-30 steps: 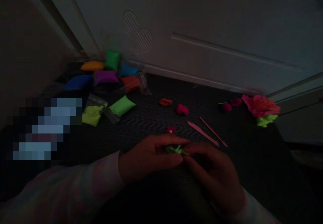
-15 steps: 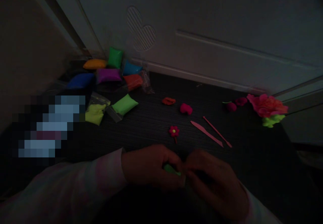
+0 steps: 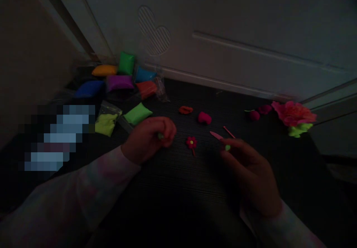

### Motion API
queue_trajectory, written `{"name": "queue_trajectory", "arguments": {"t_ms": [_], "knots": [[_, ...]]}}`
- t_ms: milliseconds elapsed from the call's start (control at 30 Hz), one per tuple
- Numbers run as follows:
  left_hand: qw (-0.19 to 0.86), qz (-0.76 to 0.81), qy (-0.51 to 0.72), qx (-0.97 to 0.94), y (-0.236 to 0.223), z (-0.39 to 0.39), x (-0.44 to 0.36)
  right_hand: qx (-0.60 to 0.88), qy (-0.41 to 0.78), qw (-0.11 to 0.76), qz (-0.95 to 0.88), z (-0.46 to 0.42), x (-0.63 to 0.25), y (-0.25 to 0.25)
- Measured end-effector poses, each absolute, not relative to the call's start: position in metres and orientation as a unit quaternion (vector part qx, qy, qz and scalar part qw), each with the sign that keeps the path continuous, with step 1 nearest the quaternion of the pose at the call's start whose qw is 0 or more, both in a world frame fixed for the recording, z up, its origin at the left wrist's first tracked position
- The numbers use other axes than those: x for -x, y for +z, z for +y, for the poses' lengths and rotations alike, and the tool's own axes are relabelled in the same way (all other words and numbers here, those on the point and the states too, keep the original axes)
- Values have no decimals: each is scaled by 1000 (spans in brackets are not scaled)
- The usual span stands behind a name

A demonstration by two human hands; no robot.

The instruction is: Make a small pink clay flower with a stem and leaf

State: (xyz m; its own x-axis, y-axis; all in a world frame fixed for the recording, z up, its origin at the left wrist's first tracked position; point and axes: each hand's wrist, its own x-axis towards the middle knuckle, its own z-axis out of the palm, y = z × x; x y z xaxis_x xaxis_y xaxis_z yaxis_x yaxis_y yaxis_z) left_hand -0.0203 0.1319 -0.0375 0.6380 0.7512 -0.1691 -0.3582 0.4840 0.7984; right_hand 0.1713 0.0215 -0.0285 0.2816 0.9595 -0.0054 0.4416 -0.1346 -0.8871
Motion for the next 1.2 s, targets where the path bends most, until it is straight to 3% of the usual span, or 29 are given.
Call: {"name": "queue_trajectory", "arguments": {"t_ms": [167,300,500,633,733,1200], "knots": [[814,267,378,-351,-37,138,21,611,258,300,-685,21,-163,-31],[735,313,411,-439,-42,136,19,512,229,275,-781,18,-155,-36],[459,427,368,-687,-49,136,19,462,210,243,-827,16,-146,-44],[229,383,262,-856,-49,138,15,458,221,220,-832,15,-145,-47],[138,361,213,-897,-53,139,13,457,207,192,-843,15,-144,-49],[91,375,209,-898,-59,138,15,465,198,230,-832,14,-142,-49]]}}
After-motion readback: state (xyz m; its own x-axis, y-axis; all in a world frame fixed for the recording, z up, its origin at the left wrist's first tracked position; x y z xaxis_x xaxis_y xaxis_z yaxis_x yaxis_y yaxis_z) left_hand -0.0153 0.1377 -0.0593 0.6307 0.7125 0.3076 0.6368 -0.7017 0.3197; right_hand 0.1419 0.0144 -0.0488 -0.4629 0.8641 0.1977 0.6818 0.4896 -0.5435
